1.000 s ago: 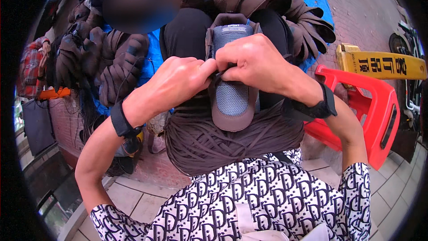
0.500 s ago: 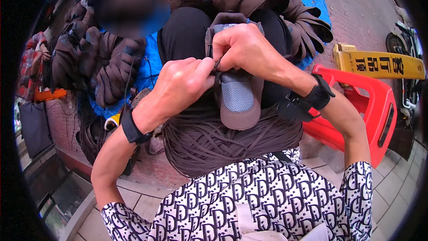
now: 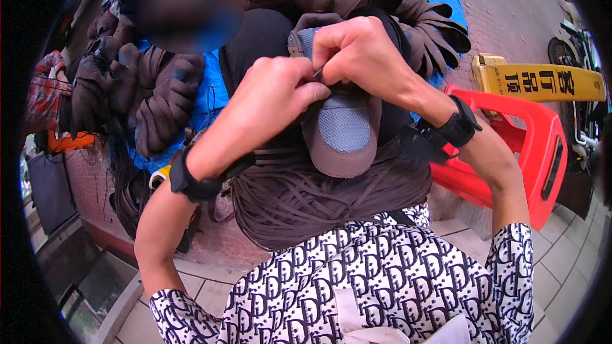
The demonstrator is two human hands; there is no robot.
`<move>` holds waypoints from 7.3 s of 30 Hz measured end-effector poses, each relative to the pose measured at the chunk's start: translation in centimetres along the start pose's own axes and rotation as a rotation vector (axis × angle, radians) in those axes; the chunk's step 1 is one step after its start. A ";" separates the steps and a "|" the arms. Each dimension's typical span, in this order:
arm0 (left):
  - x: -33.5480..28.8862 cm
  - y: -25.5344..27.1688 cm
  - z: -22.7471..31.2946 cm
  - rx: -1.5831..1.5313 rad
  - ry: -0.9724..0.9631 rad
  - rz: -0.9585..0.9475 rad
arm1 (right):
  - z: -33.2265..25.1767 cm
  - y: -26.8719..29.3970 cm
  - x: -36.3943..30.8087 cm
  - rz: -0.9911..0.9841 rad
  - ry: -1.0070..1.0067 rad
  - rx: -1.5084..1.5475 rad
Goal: Lace a new pair of athletic shoes by threading the shoelace through the eyelets.
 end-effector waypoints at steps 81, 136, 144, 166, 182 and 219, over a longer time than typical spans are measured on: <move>4.4 -2.0 0.7 0.304 -0.199 -0.174 | 3.0 0.6 -6.0 0.159 0.394 -0.828; 0.9 -1.0 0.0 -0.482 -0.130 0.570 | -0.4 -1.0 -0.9 0.162 -0.266 0.304; 0.1 -1.4 -1.0 -0.763 -0.091 0.403 | 0.4 -0.4 -0.7 0.129 -0.212 0.276; 1.5 -0.5 -1.1 -0.807 0.017 -0.033 | 0.5 1.2 -0.2 0.271 0.309 0.061; 0.9 -1.9 -1.5 -1.052 -0.027 -0.034 | 0.9 0.8 0.9 -0.359 -0.263 0.747; 5.6 12.1 7.0 -0.603 -0.270 0.183 | -1.0 -0.6 3.6 -0.086 -0.194 1.156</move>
Point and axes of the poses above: each hand's wrist, its own x-axis towards the middle knuckle, its own y-axis out of the back of the hand, z = x × y, the point moved 3 cm from there along x, towards the middle knuckle, and after that the axes turned 5 degrees about -x, right-handed, at the moved point
